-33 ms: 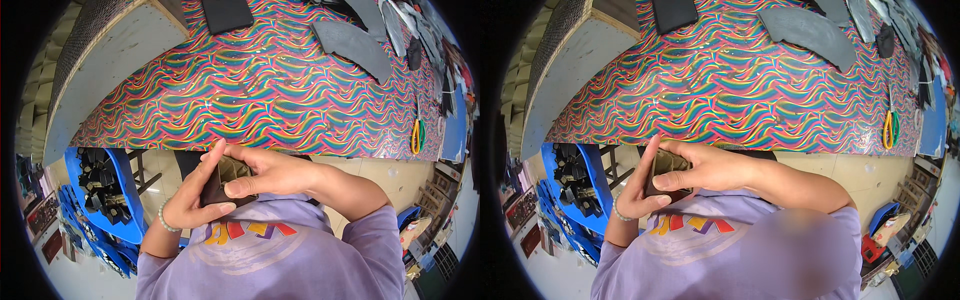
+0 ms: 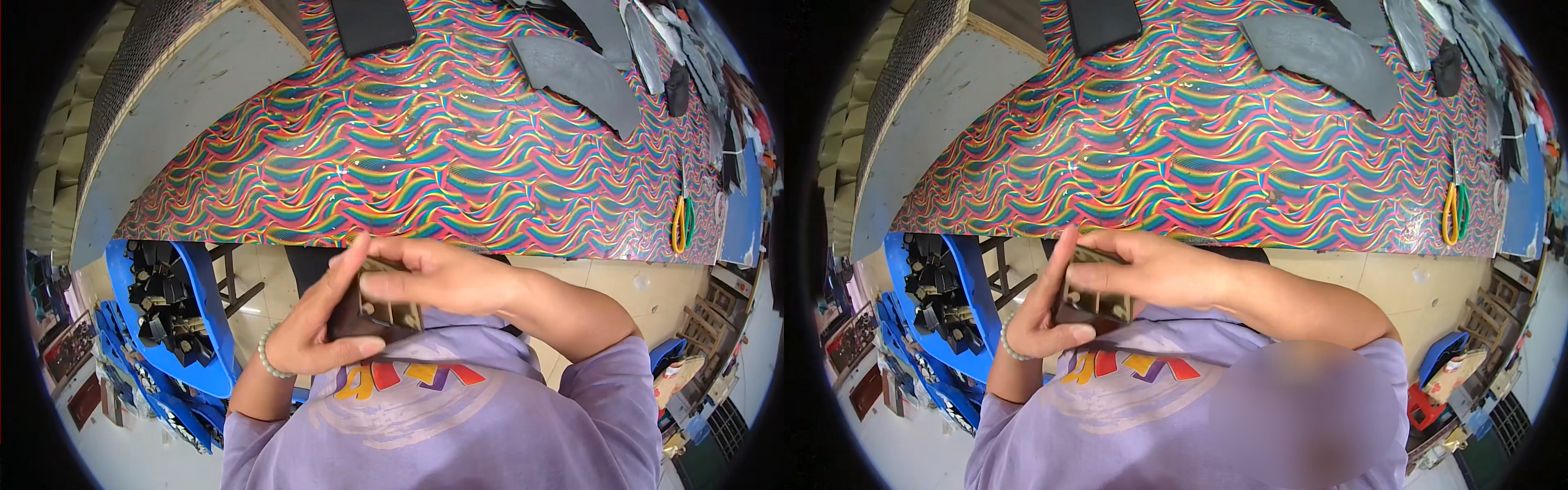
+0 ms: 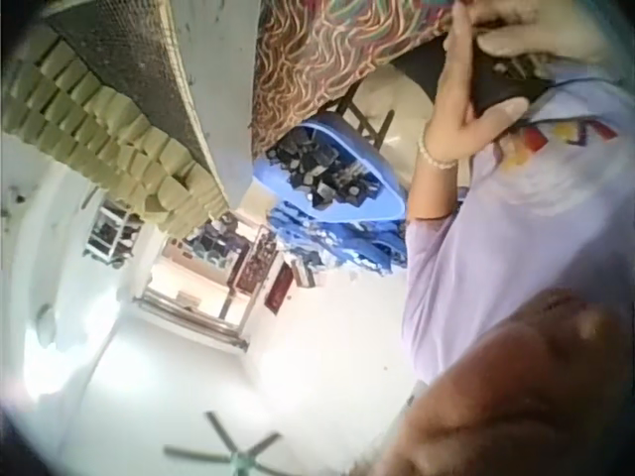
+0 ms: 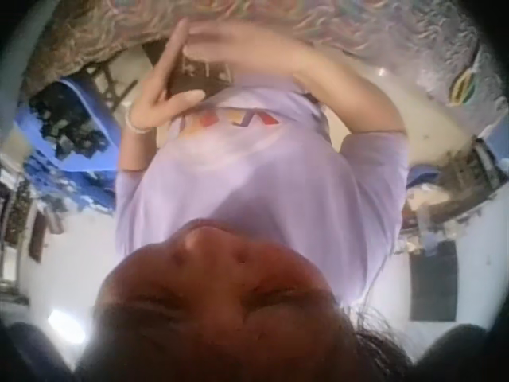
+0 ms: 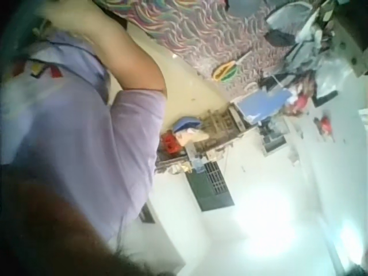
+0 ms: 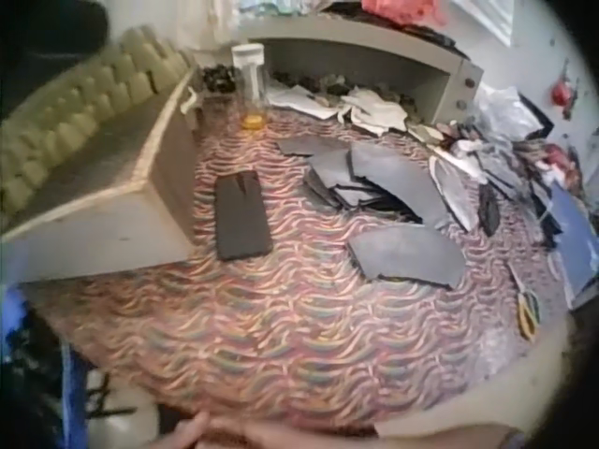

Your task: The person takes plastic shoe heels and pieces of leather, then wraps and presses the leather covers firmly around each heel by hand.

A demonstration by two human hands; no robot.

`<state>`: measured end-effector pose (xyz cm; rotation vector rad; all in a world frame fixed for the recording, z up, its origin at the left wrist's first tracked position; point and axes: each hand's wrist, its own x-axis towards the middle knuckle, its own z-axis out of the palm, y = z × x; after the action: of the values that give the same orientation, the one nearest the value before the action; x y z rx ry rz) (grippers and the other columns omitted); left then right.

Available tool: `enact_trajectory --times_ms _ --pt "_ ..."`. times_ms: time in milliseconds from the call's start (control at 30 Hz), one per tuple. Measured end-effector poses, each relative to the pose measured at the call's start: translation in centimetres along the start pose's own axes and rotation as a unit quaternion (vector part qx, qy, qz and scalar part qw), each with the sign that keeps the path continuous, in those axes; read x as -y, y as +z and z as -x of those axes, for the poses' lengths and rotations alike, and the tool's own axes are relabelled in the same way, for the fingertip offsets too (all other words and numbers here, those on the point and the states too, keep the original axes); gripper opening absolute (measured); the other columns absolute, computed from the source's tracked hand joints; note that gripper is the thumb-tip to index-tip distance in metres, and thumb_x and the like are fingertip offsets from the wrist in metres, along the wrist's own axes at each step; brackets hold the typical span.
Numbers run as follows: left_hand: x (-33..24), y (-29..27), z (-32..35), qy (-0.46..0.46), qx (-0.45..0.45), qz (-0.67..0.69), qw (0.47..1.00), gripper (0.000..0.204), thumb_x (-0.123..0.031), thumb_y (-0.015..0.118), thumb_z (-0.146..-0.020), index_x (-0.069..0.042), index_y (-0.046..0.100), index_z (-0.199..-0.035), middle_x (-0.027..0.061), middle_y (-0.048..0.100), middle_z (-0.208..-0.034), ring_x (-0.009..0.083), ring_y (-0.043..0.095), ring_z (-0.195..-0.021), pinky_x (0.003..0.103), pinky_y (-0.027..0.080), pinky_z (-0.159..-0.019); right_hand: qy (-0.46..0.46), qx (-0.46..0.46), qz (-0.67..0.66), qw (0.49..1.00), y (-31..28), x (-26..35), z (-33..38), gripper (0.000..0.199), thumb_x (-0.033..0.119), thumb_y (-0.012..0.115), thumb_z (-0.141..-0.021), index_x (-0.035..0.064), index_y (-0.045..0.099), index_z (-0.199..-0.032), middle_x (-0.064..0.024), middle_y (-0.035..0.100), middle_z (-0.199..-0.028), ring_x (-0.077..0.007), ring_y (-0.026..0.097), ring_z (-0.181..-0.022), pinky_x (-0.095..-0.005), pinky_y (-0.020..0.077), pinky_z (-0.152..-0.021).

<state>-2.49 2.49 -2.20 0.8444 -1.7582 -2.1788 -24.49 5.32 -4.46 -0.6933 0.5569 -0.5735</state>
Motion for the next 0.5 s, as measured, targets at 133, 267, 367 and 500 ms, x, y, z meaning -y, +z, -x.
enact_trajectory --times_ms 133,267,367,500 --pt "0.3 -0.2 -1.2 0.045 0.005 -0.085 0.995 0.094 -0.018 0.071 -0.078 0.003 0.013 -0.149 0.0198 0.028 -0.150 0.0302 0.028 -0.140 0.037 0.018 -0.113 -0.025 -0.025 0.082 0.996 -0.4 0.1 -0.5 0.073 0.052 0.056 -0.091 0.0015 0.034 -0.139 -0.0123 0.051 -0.127 -0.0189 0.047 -0.120 -0.0274 0.0426 -0.094" --pt "-0.3 -0.9 -1.6 0.110 0.011 -0.129 0.986 0.095 -0.015 0.069 -0.079 0.001 0.008 -0.150 0.0209 0.025 -0.151 0.0302 0.028 -0.140 0.038 0.019 -0.113 -0.043 -0.036 -0.062 0.997 -0.2 1.7 -1.3 0.084 0.051 0.058 -0.090 0.0021 0.020 -0.147 -0.0156 0.041 -0.138 -0.0212 0.043 -0.126 -0.0281 0.0356 -0.102" --pt "-1.6 0.4 -0.9 0.104 -0.154 0.181 0.966 0.099 -0.014 0.068 -0.080 0.000 -0.002 -0.150 0.0217 0.012 -0.155 0.0311 0.018 -0.143 0.039 0.018 -0.113 -0.252 -0.022 -0.161 0.954 0.7 0.5 -2.3 0.086 0.041 0.059 -0.092 0.0043 0.008 -0.151 -0.0138 0.035 -0.143 -0.0215 0.040 -0.129 -0.0304 0.0316 -0.106" --pt "-0.7 -0.8 -2.5 0.244 -0.196 -0.099 0.945 0.082 -0.034 0.047 -0.096 0.004 -0.004 -0.148 0.0209 -0.005 -0.157 0.0293 -0.005 -0.146 0.039 0.000 -0.116 -0.244 -0.206 0.083 0.944 3.1 1.3 -2.9 0.084 0.006 0.070 -0.083 0.0033 0.017 -0.148 -0.0131 0.040 -0.138 -0.0224 0.043 -0.126 -0.0361 0.0375 -0.104"
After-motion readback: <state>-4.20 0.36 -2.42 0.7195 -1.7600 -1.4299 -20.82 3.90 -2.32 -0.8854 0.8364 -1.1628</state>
